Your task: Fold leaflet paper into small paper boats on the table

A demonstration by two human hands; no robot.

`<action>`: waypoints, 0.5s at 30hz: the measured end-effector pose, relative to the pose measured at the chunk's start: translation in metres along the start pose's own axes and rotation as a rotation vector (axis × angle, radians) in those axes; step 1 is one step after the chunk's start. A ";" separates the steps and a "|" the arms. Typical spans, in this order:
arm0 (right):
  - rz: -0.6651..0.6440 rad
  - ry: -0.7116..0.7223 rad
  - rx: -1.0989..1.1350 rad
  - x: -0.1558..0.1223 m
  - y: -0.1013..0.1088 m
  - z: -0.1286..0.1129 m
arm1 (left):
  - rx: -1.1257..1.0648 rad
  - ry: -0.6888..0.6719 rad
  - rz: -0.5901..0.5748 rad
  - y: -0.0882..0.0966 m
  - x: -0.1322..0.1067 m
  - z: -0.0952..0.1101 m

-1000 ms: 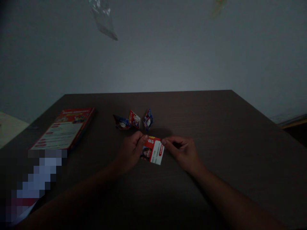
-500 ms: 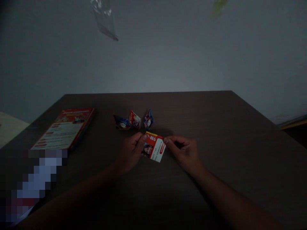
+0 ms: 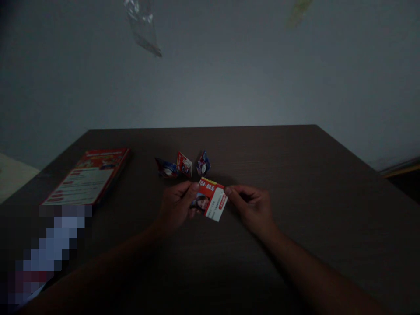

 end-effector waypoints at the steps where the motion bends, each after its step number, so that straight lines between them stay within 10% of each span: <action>1: 0.020 0.004 0.005 0.001 0.003 0.000 | -0.027 0.003 -0.022 -0.002 0.000 -0.001; 15: 0.079 -0.044 0.047 0.000 0.004 0.004 | 0.017 0.008 -0.052 -0.005 -0.004 0.002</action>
Point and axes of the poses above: each hand's wrist, its own x-axis towards the middle knuckle, its own y-axis out of the back of the hand, z = x × y, the point moved 10 cm from there along x, towards the middle knuckle, and after that the axes turned 8 degrees about z, right-handed, at the moved point
